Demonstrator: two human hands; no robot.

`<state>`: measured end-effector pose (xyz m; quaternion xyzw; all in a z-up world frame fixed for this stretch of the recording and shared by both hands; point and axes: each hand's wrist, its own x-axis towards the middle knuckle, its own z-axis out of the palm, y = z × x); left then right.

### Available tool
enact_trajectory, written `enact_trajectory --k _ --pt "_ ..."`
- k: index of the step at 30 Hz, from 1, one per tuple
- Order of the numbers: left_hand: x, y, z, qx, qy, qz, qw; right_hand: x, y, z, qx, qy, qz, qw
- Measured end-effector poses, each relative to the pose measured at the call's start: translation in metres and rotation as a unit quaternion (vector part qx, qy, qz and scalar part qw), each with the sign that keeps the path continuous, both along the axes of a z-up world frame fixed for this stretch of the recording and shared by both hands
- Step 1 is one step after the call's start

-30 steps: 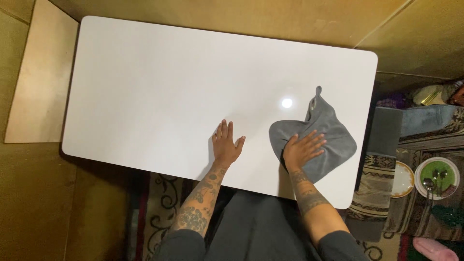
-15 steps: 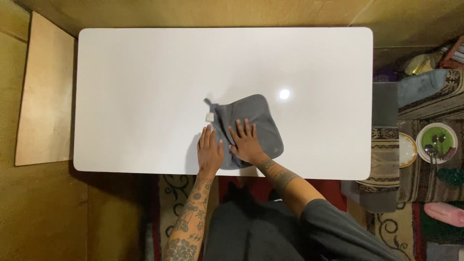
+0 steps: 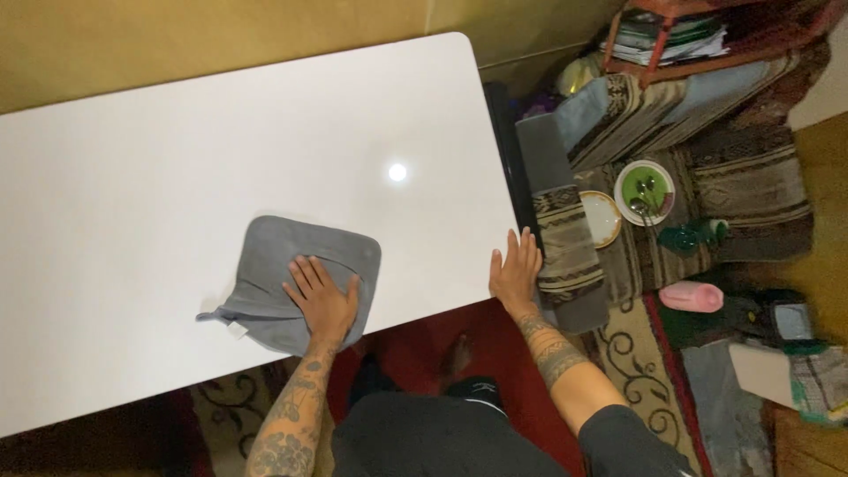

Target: The person wipes the surface of a white rectangular table using a gray cloth. They move the cloth across the entire tabletop in repeated back-and-forth motions, covering all areas.

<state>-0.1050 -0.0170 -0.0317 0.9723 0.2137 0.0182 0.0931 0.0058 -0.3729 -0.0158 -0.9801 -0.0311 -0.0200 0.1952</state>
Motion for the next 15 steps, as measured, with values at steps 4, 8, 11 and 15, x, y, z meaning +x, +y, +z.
enact_trajectory --k 4,8,11,15 --pt "0.033 -0.051 0.0 0.006 -0.027 0.042 0.999 0.009 -0.061 -0.008 0.159 0.204 0.016 0.966" --pt "0.049 -0.104 -0.002 -0.036 -0.011 0.015 0.999 0.01 -0.072 -0.011 0.202 0.294 0.013 0.934" --pt "0.062 -0.146 0.004 -0.06 0.023 -0.039 0.997 0.012 -0.076 -0.007 0.23 0.311 0.01 0.922" --pt "0.079 -0.185 0.001 -0.124 0.066 -0.161 0.977 0.006 -0.088 0.007 0.217 0.353 -0.014 0.91"
